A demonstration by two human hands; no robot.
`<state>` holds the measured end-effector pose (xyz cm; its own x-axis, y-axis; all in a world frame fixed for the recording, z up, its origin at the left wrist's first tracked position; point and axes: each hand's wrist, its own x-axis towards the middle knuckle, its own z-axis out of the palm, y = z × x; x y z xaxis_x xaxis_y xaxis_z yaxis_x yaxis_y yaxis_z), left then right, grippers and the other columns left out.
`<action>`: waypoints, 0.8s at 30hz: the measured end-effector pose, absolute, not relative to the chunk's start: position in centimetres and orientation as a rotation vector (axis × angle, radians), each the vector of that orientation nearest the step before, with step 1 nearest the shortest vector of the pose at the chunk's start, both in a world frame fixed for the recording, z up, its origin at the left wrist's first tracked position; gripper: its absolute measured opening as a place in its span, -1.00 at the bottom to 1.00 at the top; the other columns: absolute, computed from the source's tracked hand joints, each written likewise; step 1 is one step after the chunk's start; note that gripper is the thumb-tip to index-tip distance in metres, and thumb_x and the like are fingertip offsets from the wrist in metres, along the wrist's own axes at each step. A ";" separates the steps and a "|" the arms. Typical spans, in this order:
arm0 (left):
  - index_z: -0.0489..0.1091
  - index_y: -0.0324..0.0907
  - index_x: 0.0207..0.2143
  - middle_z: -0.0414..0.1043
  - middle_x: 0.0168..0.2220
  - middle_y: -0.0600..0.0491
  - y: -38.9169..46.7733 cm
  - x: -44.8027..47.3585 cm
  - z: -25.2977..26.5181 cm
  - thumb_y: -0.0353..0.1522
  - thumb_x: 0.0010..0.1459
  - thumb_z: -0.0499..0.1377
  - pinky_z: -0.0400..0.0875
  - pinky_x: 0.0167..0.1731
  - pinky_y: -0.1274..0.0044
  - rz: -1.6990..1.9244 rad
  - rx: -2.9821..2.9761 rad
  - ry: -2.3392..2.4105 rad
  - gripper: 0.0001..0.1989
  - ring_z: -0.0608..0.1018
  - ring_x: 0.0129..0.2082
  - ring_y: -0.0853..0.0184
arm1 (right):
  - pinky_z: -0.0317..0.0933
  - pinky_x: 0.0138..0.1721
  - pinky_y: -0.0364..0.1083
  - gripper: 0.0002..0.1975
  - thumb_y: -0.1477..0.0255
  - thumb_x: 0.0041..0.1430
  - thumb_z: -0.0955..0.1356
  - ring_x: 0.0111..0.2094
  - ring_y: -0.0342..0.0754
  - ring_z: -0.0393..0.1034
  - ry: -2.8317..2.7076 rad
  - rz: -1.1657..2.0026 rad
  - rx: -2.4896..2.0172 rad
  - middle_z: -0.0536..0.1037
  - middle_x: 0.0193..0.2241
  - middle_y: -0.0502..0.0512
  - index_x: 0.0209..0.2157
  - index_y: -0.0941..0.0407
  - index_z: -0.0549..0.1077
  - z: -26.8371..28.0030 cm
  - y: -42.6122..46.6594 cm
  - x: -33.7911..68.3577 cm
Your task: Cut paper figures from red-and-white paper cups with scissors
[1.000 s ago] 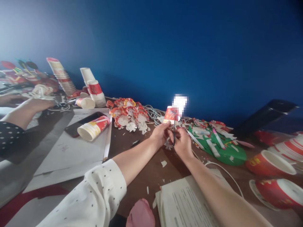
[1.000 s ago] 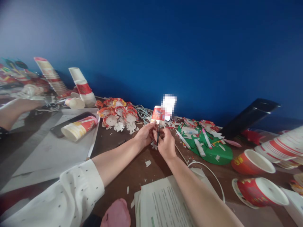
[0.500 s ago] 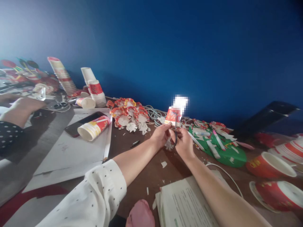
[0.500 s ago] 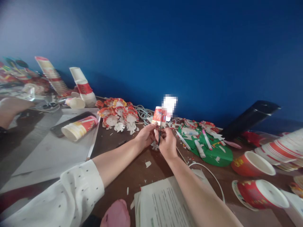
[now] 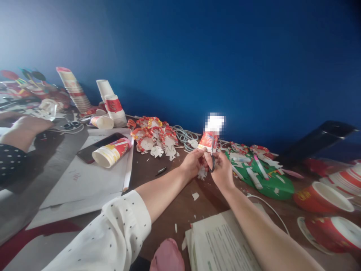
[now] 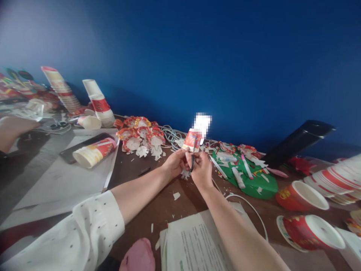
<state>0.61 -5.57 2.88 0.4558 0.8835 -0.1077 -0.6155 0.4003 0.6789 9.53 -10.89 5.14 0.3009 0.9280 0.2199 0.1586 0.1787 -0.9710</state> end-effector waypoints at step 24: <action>0.30 -0.25 -0.46 0.28 -0.65 0.12 -5.7 0.2 3.4 -0.25 0.11 0.24 0.22 -0.64 0.60 0.977 0.604 0.473 -0.74 0.31 -0.70 0.49 | 0.13 -0.65 -0.24 -0.61 0.12 0.00 0.48 -0.69 -0.24 0.24 -1.064 0.866 -1.194 0.42 -0.67 -0.10 -0.48 0.11 0.32 4.9 -10.7 9.9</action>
<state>0.17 -5.65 3.38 0.4828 0.8699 -0.1010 -0.6190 0.4206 0.6633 9.88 -10.70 4.91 0.2914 0.9399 0.1780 0.0168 0.1810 -0.9833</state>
